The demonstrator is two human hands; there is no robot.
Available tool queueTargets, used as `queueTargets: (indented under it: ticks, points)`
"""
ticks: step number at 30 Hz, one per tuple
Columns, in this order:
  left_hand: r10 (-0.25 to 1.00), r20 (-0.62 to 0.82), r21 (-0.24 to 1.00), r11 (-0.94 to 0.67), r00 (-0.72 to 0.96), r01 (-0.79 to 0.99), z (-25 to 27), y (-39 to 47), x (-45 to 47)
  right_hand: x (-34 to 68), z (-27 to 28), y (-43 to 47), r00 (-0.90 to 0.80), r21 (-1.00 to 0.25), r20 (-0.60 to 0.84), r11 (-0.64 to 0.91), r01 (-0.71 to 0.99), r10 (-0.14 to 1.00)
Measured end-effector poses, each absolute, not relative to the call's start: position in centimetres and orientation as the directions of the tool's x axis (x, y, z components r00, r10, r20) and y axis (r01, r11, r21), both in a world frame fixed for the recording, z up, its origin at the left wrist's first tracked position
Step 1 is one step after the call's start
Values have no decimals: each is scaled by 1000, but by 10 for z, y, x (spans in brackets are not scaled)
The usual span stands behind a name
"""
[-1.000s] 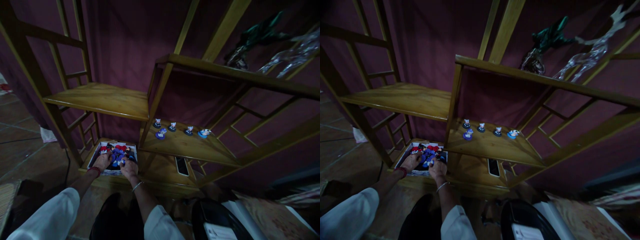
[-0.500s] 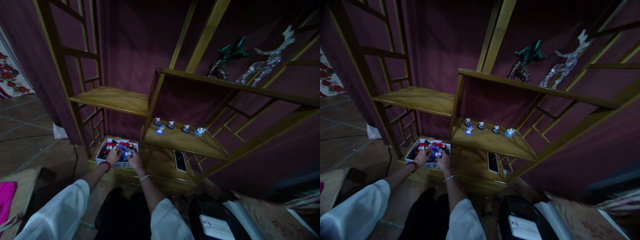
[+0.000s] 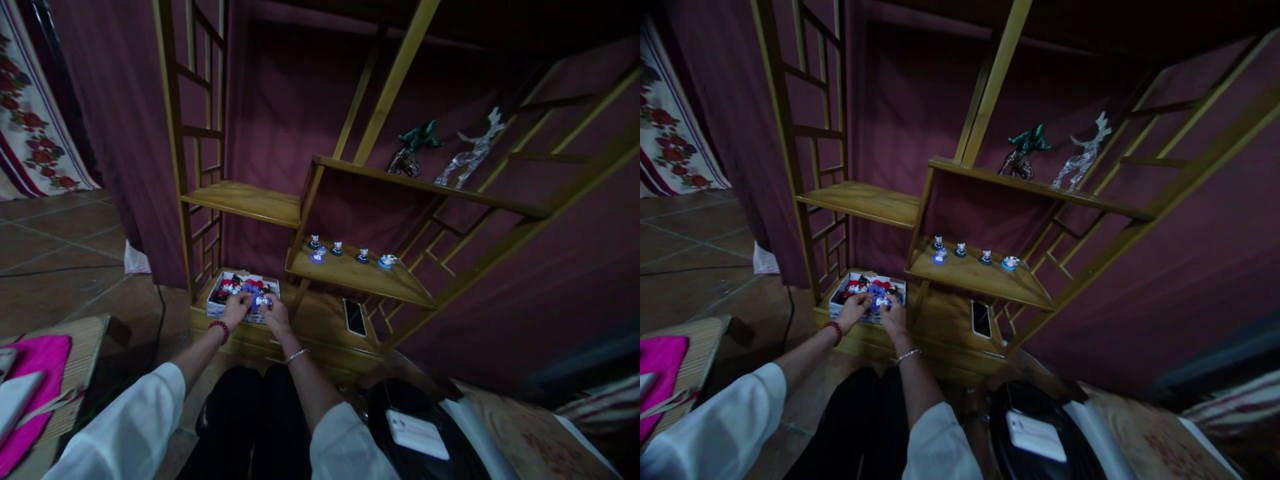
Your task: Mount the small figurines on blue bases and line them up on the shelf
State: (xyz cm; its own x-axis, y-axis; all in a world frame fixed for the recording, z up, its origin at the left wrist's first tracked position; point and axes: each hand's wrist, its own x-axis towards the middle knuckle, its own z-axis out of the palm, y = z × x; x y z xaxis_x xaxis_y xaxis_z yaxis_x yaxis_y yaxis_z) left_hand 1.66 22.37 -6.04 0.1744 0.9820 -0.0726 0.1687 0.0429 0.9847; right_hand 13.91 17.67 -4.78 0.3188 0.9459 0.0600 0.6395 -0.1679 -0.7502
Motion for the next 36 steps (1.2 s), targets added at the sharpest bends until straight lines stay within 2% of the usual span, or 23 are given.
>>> queueTargets:
  ticks: [4,8,11,14,20,25,36]
  points:
    - [980,-92,995,95,174,-10,-45,203,16,136,-37,161,328,-803,78,-135,580,942]
    - [974,-110,979,141,196,-149,-29,180,15,132,-26,145,326,-929,50,-76,361,944]
    - [960,-161,923,228,228,-310,-15,163,13,130,-14,129,317,-977,71,2,213,946]
    - [950,-148,858,262,277,-443,2,144,10,127,3,109,306,-987,109,66,145,946]
    - [936,-21,812,222,352,-540,30,105,1,121,36,63,266,-972,235,220,86,935]
    - [909,85,761,205,408,-615,45,71,-5,120,53,28,231,-958,287,278,74,929]
    - [912,150,731,158,383,-664,62,19,-17,112,74,-22,134,-912,406,390,129,904]
